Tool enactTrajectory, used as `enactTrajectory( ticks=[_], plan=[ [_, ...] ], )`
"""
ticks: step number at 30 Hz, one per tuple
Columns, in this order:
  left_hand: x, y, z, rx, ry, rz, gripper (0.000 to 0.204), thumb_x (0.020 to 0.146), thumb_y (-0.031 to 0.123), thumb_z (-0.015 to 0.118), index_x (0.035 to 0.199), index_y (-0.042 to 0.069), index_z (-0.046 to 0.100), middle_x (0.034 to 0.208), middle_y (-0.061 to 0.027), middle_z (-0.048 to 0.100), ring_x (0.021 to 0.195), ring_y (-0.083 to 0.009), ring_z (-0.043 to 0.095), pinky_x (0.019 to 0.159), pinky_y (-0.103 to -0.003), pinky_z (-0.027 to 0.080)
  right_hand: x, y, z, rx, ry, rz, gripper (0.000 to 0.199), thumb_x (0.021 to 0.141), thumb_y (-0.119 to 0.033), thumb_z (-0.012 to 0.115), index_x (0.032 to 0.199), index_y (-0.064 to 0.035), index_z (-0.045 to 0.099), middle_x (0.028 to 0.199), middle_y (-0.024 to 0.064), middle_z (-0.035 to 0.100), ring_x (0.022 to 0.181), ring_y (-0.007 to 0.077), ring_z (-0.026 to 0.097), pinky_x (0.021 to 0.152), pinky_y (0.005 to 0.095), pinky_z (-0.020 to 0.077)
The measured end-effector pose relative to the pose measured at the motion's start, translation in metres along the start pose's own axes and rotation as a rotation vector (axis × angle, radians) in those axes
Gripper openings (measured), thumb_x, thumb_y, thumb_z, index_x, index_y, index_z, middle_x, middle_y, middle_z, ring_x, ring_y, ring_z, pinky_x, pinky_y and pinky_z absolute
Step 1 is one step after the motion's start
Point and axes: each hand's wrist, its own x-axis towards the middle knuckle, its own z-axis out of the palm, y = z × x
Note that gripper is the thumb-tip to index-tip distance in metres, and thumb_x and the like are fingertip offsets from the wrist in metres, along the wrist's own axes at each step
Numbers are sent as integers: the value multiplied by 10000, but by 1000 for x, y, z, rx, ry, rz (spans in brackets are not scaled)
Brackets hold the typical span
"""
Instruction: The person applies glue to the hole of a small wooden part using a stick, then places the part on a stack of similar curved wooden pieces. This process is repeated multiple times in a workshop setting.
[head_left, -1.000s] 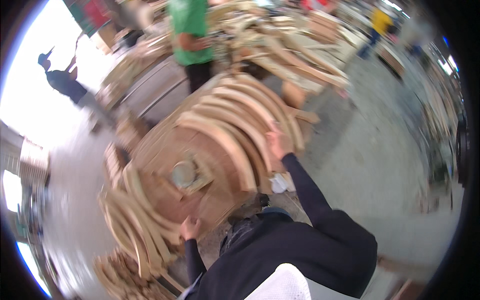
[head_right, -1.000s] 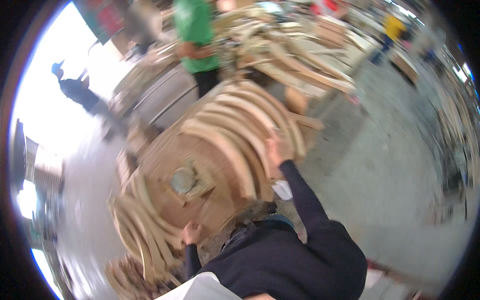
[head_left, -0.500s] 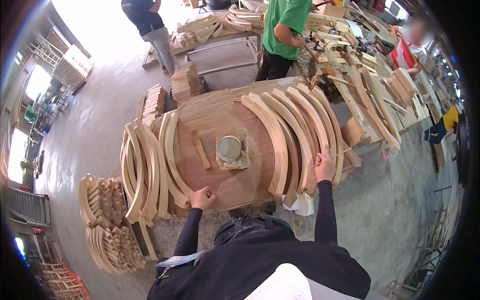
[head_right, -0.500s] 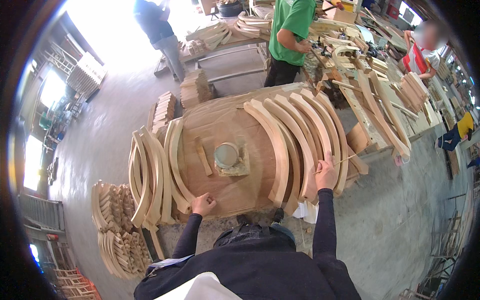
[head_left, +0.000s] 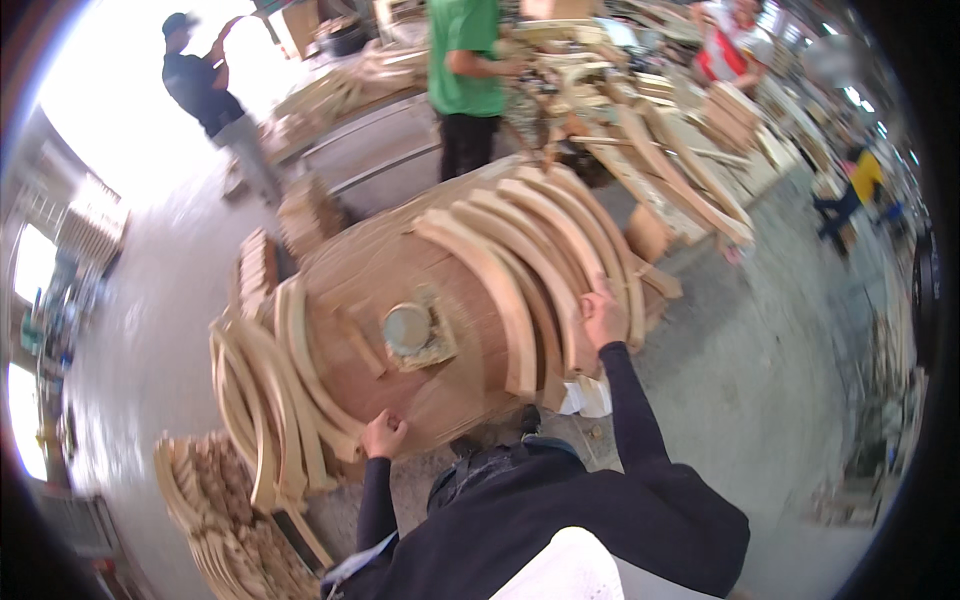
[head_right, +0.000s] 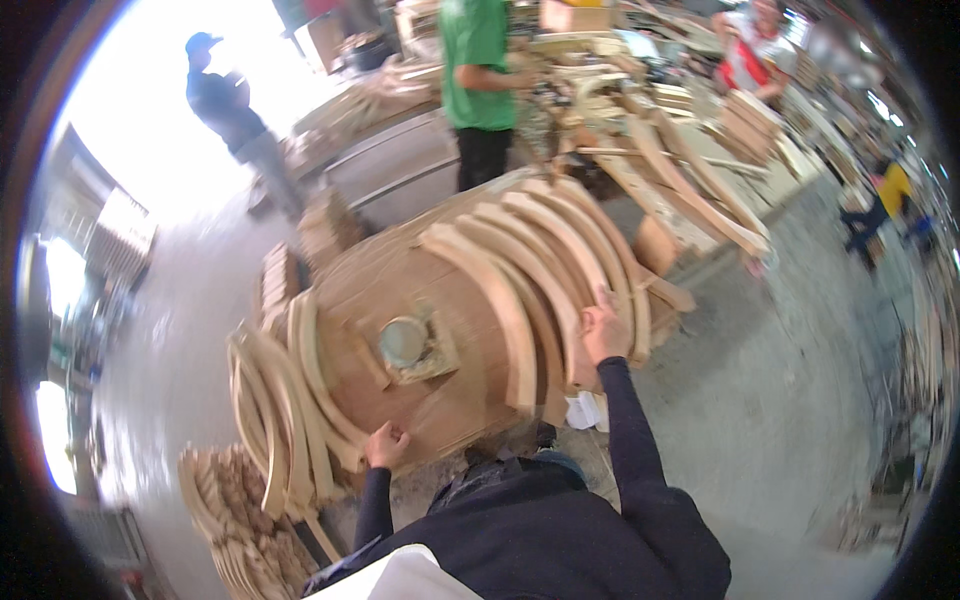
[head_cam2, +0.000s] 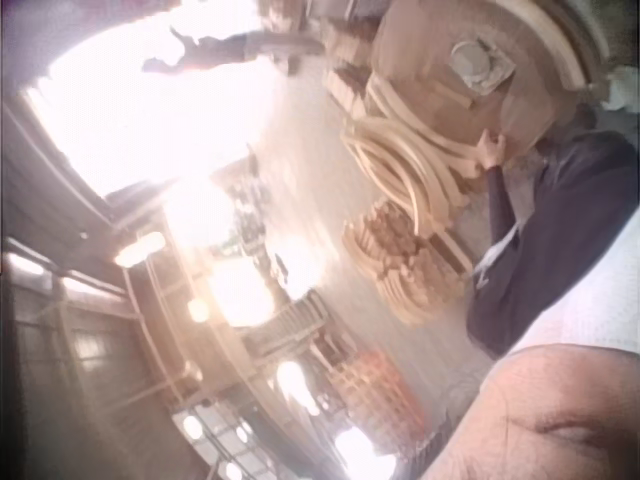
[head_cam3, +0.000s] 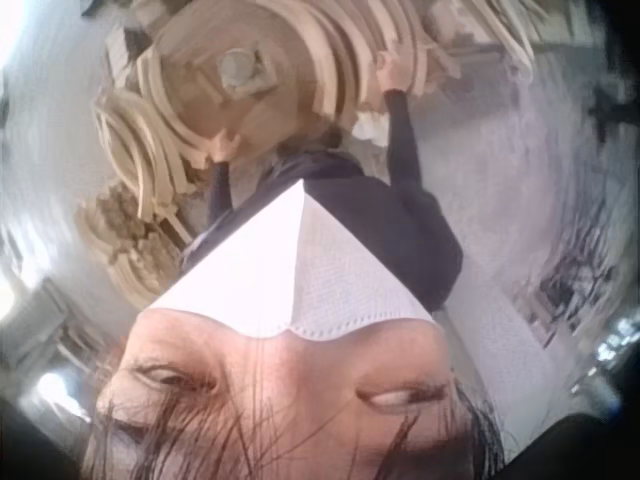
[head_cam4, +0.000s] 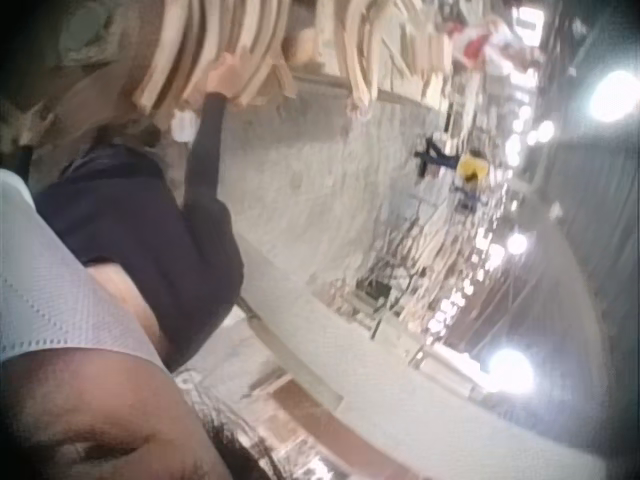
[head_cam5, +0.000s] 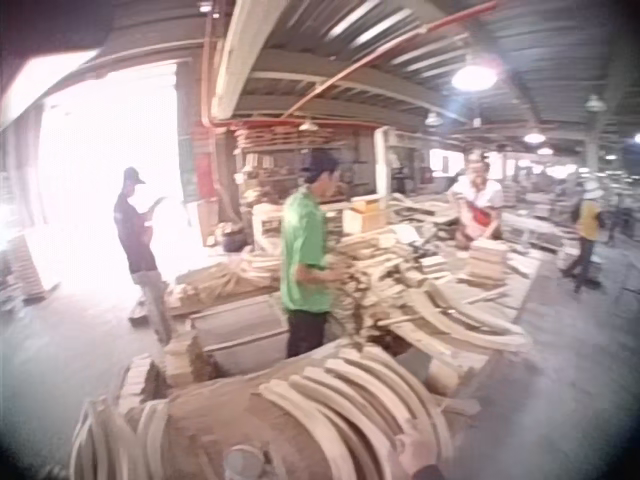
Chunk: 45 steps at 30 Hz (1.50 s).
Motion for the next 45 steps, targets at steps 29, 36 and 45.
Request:
enactTrajectory(
  ticks=[29,36,45],
  plan=[
    [1,-8,6,-53,-11,-54,181,713,226,648,815,78,662,697,-68,682,670,-223,672,642,-344,515,-2,-5,6,-94,112,-75,100,743,-144,626,688,-65,654,1382,105,483,1245,324,485,909,387,478],
    [1,-11,8,-56,10,-59,159,726,206,651,801,66,658,661,-60,671,585,-168,652,593,-311,505,-3,-5,6,-111,120,-93,115,737,-145,635,663,-58,632,1384,104,481,1240,331,490,891,384,486],
    [-2,0,2,-16,15,-57,152,712,220,653,800,97,666,673,-45,674,640,-201,665,623,-330,511,-4,-9,1,-97,119,-84,116,731,-136,640,653,-52,625,1381,114,484,1229,342,499,900,378,487]
  ],
)
